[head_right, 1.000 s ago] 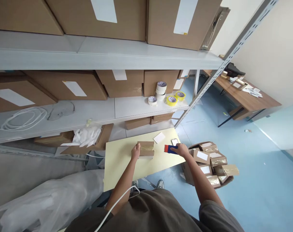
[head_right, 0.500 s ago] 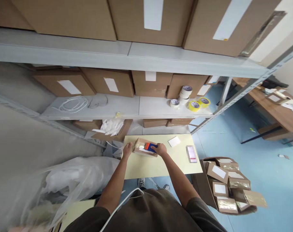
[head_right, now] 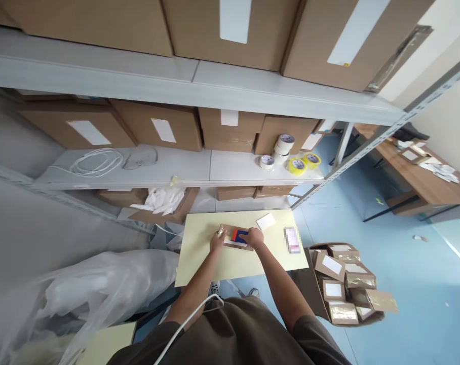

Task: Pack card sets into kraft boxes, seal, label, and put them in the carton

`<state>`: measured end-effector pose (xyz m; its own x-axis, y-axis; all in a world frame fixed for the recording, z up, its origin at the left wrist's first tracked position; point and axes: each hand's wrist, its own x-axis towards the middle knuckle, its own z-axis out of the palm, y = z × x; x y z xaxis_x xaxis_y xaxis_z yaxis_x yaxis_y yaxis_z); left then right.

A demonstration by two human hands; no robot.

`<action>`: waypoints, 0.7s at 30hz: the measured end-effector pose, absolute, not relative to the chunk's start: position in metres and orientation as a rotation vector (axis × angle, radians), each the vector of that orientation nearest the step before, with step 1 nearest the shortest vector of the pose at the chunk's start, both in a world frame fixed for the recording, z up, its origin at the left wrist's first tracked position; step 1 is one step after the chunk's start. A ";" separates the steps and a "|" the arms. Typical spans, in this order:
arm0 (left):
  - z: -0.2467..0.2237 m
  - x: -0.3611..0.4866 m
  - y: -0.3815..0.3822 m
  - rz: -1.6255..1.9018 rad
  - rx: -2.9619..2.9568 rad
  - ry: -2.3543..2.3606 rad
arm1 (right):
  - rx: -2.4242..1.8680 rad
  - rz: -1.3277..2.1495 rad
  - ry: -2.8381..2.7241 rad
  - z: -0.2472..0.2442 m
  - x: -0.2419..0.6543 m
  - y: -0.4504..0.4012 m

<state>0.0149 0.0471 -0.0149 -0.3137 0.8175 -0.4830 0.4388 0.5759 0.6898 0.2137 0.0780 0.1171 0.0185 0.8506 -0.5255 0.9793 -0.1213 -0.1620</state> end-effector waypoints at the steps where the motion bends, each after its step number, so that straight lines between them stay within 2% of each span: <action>1: -0.016 0.028 0.047 0.533 1.012 1.944 | 2.066 -0.765 1.886 0.117 0.226 0.075; 7: -0.015 0.084 0.045 0.406 1.093 1.970 | 2.171 -0.815 1.838 0.124 0.317 0.053; 14: -0.012 0.088 0.054 0.368 1.170 1.991 | 2.345 -0.733 1.638 0.149 0.441 0.036; 21: -0.014 0.070 0.059 0.408 1.151 1.935 | 2.277 -0.650 1.682 0.139 0.427 0.044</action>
